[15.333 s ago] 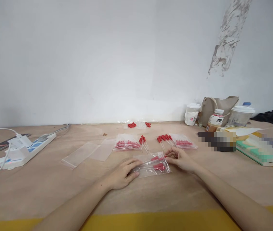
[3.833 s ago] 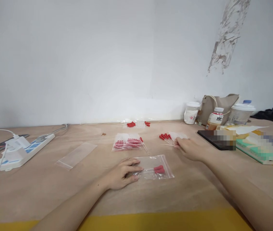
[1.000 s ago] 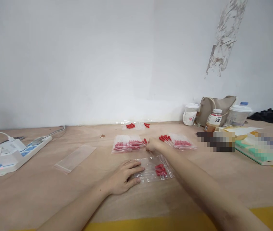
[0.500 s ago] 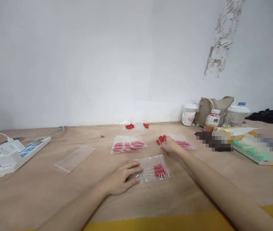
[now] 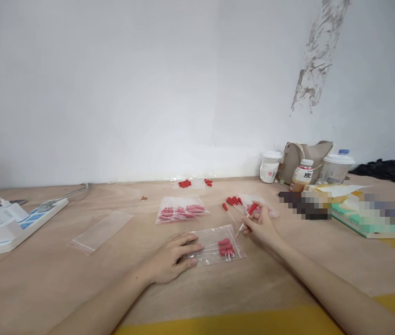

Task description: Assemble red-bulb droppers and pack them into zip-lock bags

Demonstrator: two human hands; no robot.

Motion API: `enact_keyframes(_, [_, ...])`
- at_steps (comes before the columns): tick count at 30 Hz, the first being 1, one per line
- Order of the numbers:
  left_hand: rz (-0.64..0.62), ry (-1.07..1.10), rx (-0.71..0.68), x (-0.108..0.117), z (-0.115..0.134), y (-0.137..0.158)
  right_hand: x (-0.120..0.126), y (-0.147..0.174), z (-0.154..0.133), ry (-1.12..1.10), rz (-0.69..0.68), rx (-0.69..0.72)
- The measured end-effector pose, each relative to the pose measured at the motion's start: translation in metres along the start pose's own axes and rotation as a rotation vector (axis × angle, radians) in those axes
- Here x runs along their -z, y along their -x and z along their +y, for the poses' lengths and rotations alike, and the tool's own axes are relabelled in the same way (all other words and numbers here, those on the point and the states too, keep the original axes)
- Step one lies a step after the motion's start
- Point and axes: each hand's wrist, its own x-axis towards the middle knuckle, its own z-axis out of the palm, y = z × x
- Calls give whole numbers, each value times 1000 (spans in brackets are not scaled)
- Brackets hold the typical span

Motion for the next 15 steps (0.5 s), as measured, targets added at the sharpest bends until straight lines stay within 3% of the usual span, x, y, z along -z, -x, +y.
enact_keyframes(4, [-5,5,6,0,0,0,-5,0,5,-100,31,-32])
enact_keyframes(9, [13,-2,2,0,-1,0,-11,5,7,-300,-73,-117])
enact_keyframes(15, [21,-14,11,0,2,0,-10,7,4,-298,-57,-207])
